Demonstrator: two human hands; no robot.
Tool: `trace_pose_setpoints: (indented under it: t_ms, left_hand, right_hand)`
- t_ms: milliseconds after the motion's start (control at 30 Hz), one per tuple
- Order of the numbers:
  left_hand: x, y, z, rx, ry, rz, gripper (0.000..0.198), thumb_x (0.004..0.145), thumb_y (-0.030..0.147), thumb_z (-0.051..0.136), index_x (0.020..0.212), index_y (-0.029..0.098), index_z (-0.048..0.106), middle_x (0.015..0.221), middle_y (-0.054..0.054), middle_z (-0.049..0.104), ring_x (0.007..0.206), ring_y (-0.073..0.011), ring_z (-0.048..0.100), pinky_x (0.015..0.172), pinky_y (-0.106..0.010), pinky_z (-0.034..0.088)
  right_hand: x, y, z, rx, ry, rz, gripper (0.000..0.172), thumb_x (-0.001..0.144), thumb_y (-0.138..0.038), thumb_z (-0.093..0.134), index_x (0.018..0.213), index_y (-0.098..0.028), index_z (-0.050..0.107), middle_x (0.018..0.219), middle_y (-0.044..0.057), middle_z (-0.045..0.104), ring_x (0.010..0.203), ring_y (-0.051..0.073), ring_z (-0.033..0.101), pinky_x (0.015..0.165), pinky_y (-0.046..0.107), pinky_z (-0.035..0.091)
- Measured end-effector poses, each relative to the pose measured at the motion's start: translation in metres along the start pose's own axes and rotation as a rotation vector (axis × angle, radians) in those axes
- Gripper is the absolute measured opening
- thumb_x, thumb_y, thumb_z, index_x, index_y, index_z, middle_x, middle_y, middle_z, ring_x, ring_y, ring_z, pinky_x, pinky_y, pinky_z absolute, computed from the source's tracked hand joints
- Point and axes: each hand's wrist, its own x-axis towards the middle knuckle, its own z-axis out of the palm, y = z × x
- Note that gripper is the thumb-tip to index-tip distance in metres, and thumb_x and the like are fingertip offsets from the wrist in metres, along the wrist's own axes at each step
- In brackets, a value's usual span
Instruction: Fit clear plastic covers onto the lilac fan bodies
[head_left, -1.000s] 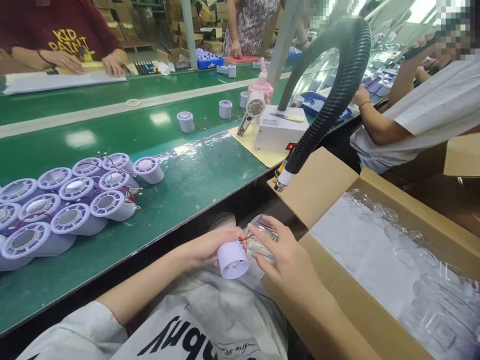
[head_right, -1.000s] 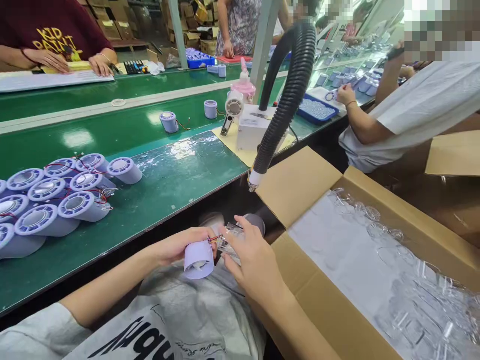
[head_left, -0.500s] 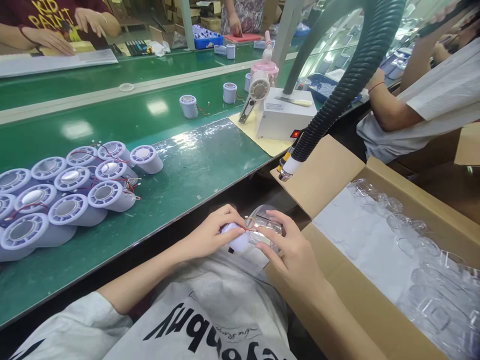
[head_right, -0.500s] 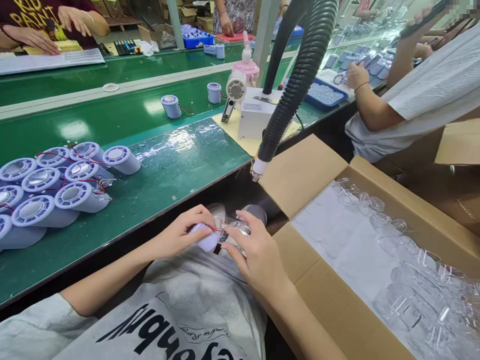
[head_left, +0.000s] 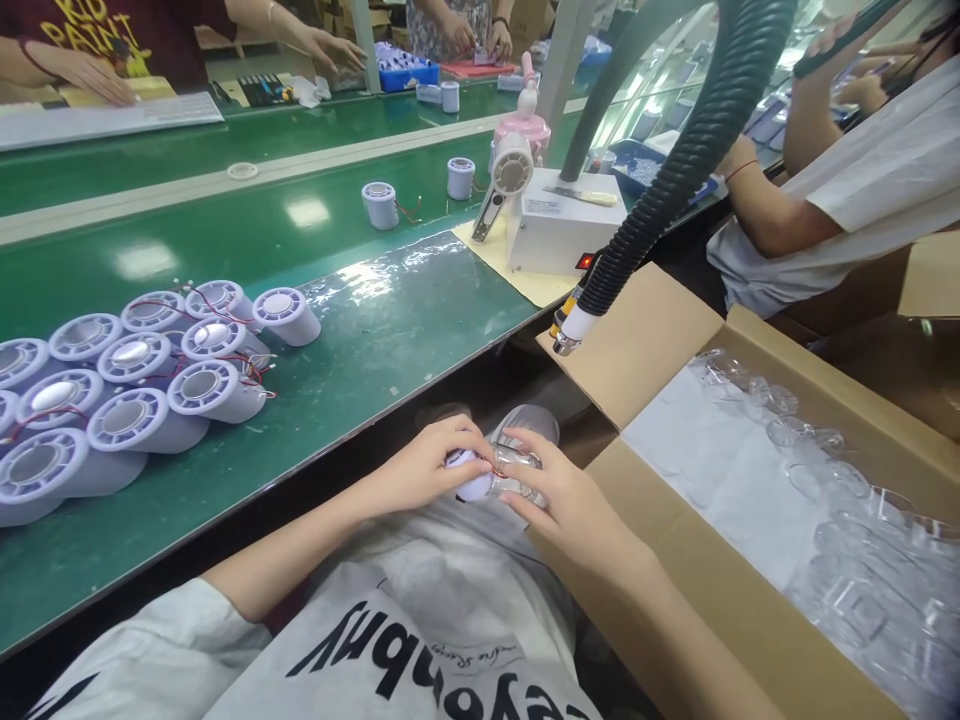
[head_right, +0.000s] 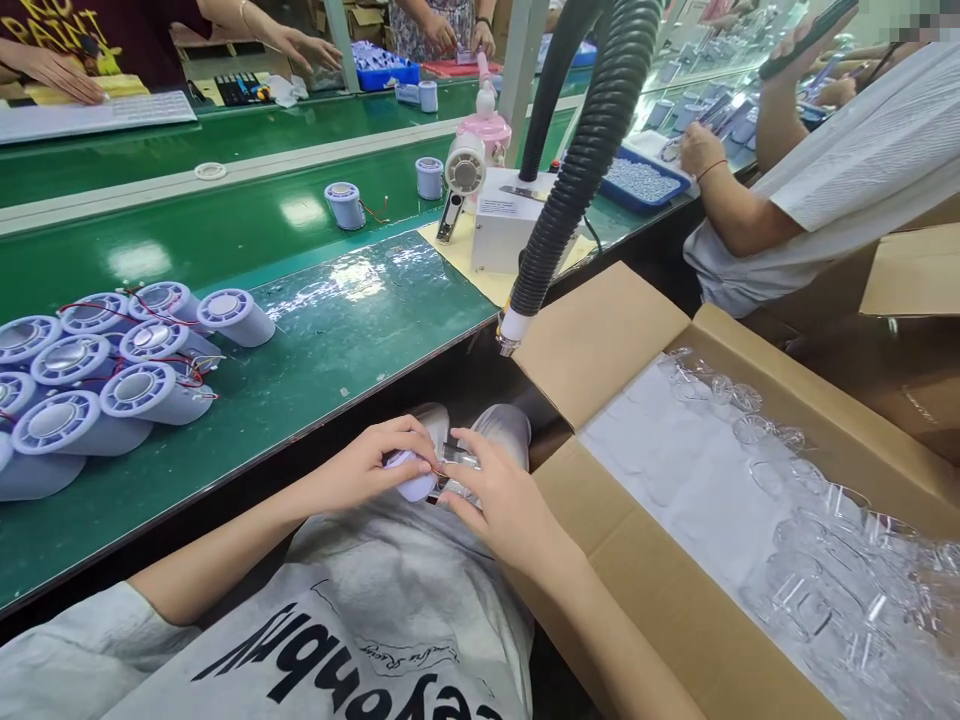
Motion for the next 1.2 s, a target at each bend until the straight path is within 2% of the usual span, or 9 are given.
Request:
trace_pose_setpoints:
  t_ms: [200, 300, 433, 567, 667, 733, 800, 900, 1200]
  left_hand:
    - [-0.003, -0.008, 0.004, -0.112, 0.105, -0.005, 0.020, 0.086, 0.036, 0.065, 0.096, 0.019, 0.072, 0.097, -0.006, 0.062, 0.092, -0.0179, 0.060, 0.085, -0.031, 0.047]
    - [-0.003, -0.013, 0.005, -0.146, 0.116, 0.017, 0.038, 0.074, 0.042, 0.077, 0.105, 0.022, 0.071, 0.099, -0.006, 0.061, 0.092, -0.0193, 0.061, 0.084, -0.032, 0.049]
    - [-0.002, -0.017, 0.003, -0.002, 0.047, 0.091, 0.064, 0.058, 0.045, 0.087, 0.117, 0.028, 0.068, 0.116, -0.008, 0.059, 0.110, -0.0266, 0.058, 0.098, -0.041, 0.046]
    - [-0.003, -0.016, 0.005, -0.084, -0.072, 0.110, 0.067, 0.066, 0.040, 0.083, 0.129, 0.031, 0.061, 0.130, -0.009, 0.060, 0.119, -0.0281, 0.056, 0.100, -0.042, 0.047]
    - [-0.005, -0.014, 0.008, -0.237, -0.040, 0.013, 0.070, 0.067, 0.036, 0.084, 0.131, 0.029, 0.058, 0.127, -0.009, 0.063, 0.112, -0.0261, 0.061, 0.089, -0.036, 0.054]
    - [-0.008, -0.013, 0.009, -0.379, 0.000, -0.070, 0.072, 0.066, 0.034, 0.084, 0.132, 0.026, 0.056, 0.125, -0.010, 0.063, 0.105, -0.0243, 0.064, 0.085, -0.034, 0.055]
    - [-0.010, -0.011, 0.010, -0.498, 0.015, -0.150, 0.073, 0.066, 0.033, 0.084, 0.133, 0.025, 0.054, 0.123, -0.011, 0.063, 0.098, -0.0225, 0.066, 0.078, -0.032, 0.057]
    - [-0.013, -0.009, 0.009, -0.493, -0.007, -0.177, 0.075, 0.066, 0.034, 0.084, 0.134, 0.025, 0.053, 0.124, -0.011, 0.064, 0.090, -0.0214, 0.067, 0.070, -0.030, 0.056]
    - [-0.015, -0.001, 0.002, -0.345, -0.045, 0.089, 0.076, 0.067, 0.028, 0.085, 0.136, 0.031, 0.055, 0.137, -0.009, 0.059, 0.124, -0.0282, 0.057, 0.104, -0.040, 0.046]
  right_hand:
    - [0.001, -0.004, 0.006, 0.236, 0.000, 0.084, 0.013, 0.092, -0.031, 0.061, 0.098, -0.023, 0.070, 0.131, 0.010, 0.051, 0.111, 0.027, 0.060, 0.091, 0.042, 0.053]
    - [0.001, -0.007, 0.006, 0.445, 0.059, 0.135, 0.020, 0.094, -0.033, 0.056, 0.083, -0.022, 0.069, 0.114, 0.008, 0.056, 0.102, 0.024, 0.061, 0.089, 0.038, 0.053]
    - [0.001, -0.005, 0.003, 0.627, 0.190, 0.285, 0.033, 0.092, -0.041, 0.057, 0.068, -0.021, 0.067, 0.098, 0.007, 0.058, 0.093, 0.023, 0.061, 0.077, 0.034, 0.054]
    - [0.000, 0.001, 0.002, 0.913, 0.286, 0.401, 0.034, 0.083, -0.046, 0.070, 0.061, -0.020, 0.066, 0.096, 0.007, 0.065, 0.090, 0.024, 0.066, 0.070, 0.034, 0.057]
    - [-0.003, 0.004, 0.003, 1.002, 0.288, 0.352, 0.025, 0.082, -0.045, 0.072, 0.073, -0.022, 0.071, 0.109, 0.009, 0.069, 0.103, 0.028, 0.066, 0.076, 0.039, 0.060]
    - [-0.006, 0.004, 0.003, 0.870, 0.252, 0.223, 0.021, 0.080, -0.039, 0.076, 0.095, -0.026, 0.073, 0.126, 0.009, 0.065, 0.121, 0.031, 0.058, 0.092, 0.045, 0.056]
    - [-0.010, 0.004, 0.003, 0.661, 0.239, 0.102, 0.037, 0.080, -0.029, 0.078, 0.115, -0.028, 0.067, 0.137, 0.008, 0.059, 0.129, 0.030, 0.052, 0.104, 0.048, 0.048]
    - [-0.014, 0.005, 0.003, 0.475, 0.230, 0.012, 0.037, 0.084, -0.022, 0.073, 0.119, -0.027, 0.063, 0.135, 0.009, 0.059, 0.124, 0.029, 0.057, 0.107, 0.049, 0.046]
    - [-0.017, -0.001, -0.008, 0.698, 0.115, 0.071, 0.047, 0.084, -0.023, 0.072, 0.128, -0.027, 0.055, 0.124, 0.006, 0.064, 0.112, 0.025, 0.063, 0.092, 0.040, 0.058]
